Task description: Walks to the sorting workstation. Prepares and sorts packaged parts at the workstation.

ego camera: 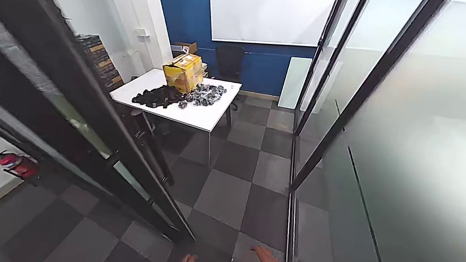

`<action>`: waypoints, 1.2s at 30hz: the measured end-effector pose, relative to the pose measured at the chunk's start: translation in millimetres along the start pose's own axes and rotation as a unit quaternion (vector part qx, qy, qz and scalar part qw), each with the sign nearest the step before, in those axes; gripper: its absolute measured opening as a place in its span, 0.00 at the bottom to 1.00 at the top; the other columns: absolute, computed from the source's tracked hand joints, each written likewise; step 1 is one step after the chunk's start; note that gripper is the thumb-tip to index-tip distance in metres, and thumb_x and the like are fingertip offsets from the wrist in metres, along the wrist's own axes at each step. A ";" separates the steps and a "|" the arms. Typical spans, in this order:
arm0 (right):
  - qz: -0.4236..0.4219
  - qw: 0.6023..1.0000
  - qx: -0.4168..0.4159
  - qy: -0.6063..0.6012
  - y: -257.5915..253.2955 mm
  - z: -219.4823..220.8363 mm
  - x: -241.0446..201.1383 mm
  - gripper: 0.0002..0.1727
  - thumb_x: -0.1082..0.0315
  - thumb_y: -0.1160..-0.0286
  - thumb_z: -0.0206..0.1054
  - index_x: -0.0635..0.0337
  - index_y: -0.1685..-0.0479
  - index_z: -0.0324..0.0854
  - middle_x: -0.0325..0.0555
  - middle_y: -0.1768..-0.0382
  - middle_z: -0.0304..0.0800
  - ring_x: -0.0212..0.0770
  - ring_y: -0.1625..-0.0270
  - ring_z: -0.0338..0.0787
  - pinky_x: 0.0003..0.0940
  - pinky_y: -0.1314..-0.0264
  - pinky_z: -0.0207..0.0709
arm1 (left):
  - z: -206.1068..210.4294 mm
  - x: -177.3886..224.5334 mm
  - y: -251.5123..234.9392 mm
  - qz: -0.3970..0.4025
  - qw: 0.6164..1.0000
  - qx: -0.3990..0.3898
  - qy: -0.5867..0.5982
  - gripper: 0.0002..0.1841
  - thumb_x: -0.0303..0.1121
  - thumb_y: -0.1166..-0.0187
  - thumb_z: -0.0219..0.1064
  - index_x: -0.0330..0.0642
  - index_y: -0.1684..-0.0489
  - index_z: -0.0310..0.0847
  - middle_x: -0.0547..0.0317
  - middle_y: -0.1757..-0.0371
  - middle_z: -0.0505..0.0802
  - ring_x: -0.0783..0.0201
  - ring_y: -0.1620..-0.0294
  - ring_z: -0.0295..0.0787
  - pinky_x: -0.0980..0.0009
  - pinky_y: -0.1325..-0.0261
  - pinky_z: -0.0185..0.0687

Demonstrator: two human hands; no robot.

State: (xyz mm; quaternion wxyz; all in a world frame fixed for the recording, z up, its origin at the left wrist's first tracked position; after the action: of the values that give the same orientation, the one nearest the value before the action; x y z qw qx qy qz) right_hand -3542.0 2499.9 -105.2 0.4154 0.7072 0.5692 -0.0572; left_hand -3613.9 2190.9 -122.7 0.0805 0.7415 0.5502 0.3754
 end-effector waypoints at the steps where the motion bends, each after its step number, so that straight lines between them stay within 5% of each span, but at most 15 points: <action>1: 0.002 1.000 0.018 -0.016 -12.4 -14.7 10.6 0.38 0.47 0.24 0.71 0.49 0.14 0.70 0.55 0.17 0.74 0.58 0.15 0.72 0.66 0.17 0.66 | -17.7 15.4 -25.2 0.010 1.000 -0.003 -0.014 0.35 0.48 0.23 0.70 0.44 0.16 0.71 0.42 0.16 0.76 0.43 0.16 0.72 0.41 0.16 0.67; 7: 0.067 0.994 0.056 -0.070 -95.6 -95.5 85.1 0.38 0.50 0.27 0.75 0.56 0.17 0.72 0.61 0.22 0.78 0.62 0.19 0.77 0.64 0.19 0.70 | -105.6 109.1 -179.7 0.048 0.998 0.020 -0.019 0.34 0.47 0.23 0.70 0.46 0.16 0.71 0.46 0.15 0.76 0.46 0.14 0.71 0.45 0.13 0.65; 16: 0.067 0.995 0.058 -0.054 -266.0 -301.0 156.3 0.37 0.49 0.24 0.73 0.54 0.16 0.71 0.59 0.20 0.76 0.62 0.17 0.75 0.66 0.18 0.68 | -118.4 205.9 -348.6 0.004 0.999 -0.040 -0.007 0.36 0.48 0.24 0.72 0.42 0.16 0.70 0.39 0.20 0.80 0.41 0.20 0.77 0.40 0.19 0.70; 25: -0.036 0.997 0.071 -0.005 -433.0 -519.3 127.2 0.36 0.48 0.22 0.69 0.53 0.15 0.69 0.55 0.19 0.75 0.55 0.16 0.74 0.55 0.13 0.67 | -204.6 289.4 -503.3 -0.041 0.997 0.006 0.059 0.36 0.45 0.24 0.73 0.40 0.16 0.71 0.37 0.18 0.77 0.41 0.17 0.74 0.43 0.16 0.68; 36: -0.011 1.000 -0.004 0.028 -673.4 -645.3 114.3 0.38 0.47 0.23 0.70 0.49 0.13 0.68 0.55 0.18 0.74 0.58 0.16 0.74 0.64 0.18 0.69 | -323.0 321.2 -775.4 -0.065 0.996 0.007 0.064 0.38 0.49 0.26 0.73 0.43 0.15 0.69 0.39 0.17 0.77 0.42 0.19 0.76 0.42 0.18 0.71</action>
State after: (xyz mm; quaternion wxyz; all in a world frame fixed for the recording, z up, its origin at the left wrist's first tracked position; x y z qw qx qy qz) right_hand -4329.6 3012.3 -102.0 0.4012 0.7008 0.5885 -0.0397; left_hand -4372.1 2673.4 -157.5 0.0644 0.6788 0.6041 0.4126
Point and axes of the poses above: each hand's wrist, its own y-axis away from the middle knuckle, its own z-axis out of the palm, x = y × z, the point moved 8 cm from there along -y, towards the middle knuckle
